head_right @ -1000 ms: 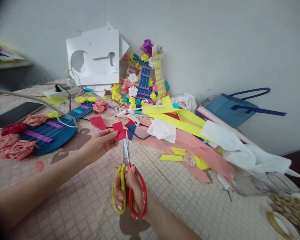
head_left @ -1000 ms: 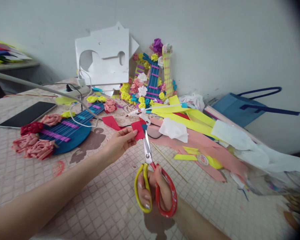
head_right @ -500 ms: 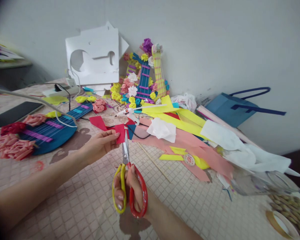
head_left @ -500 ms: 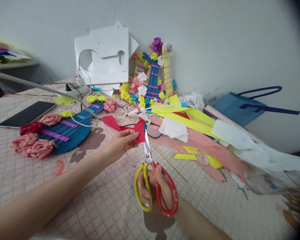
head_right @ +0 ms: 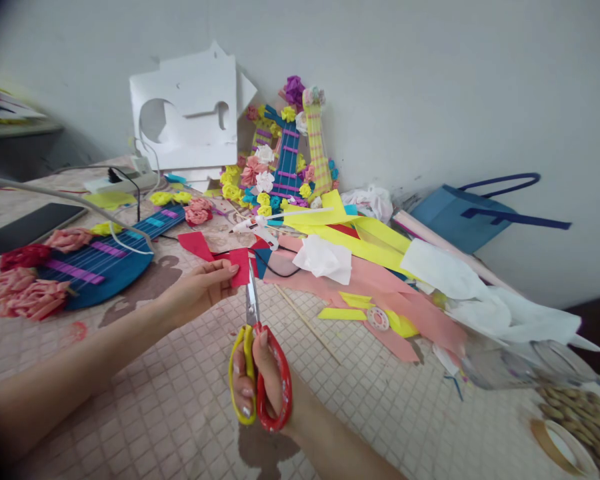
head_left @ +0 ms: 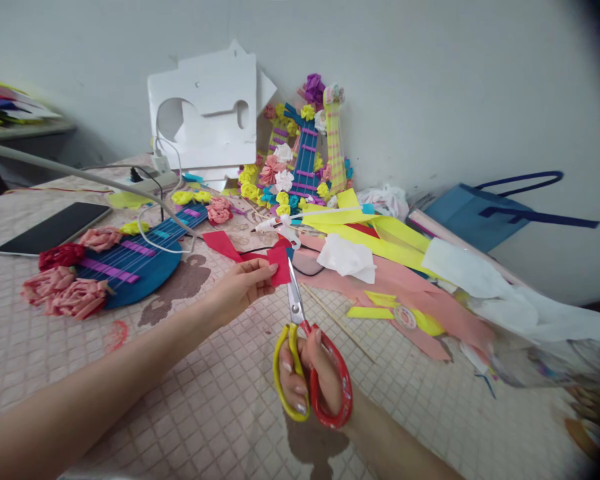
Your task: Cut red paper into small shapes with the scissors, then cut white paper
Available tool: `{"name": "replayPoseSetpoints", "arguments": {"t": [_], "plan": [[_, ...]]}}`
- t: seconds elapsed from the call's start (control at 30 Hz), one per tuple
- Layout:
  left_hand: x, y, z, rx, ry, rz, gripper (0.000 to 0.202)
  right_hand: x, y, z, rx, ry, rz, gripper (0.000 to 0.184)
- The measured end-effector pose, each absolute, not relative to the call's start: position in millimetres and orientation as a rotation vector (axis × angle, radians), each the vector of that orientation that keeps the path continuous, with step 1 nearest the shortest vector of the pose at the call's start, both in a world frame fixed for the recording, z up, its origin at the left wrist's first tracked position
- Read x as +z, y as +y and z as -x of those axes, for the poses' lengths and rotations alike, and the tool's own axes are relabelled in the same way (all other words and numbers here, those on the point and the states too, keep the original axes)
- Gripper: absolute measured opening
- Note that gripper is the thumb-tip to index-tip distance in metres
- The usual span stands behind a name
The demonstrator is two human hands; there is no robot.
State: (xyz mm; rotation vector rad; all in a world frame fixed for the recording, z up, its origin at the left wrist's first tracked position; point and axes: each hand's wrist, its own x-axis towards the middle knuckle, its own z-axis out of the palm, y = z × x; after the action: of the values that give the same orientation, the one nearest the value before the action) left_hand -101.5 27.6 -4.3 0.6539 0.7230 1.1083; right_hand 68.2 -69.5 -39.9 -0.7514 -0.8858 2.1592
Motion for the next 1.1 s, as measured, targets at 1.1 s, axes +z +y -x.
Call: {"name": "replayPoseSetpoints", "arguments": {"t": [1.1], "plan": [[-6.7, 24.5, 100.7, 1.012, 0.726, -0.727, 0.019, -36.5, -67.8, -67.7, 2.120, -0.851, 0.723, 0.063]]}}
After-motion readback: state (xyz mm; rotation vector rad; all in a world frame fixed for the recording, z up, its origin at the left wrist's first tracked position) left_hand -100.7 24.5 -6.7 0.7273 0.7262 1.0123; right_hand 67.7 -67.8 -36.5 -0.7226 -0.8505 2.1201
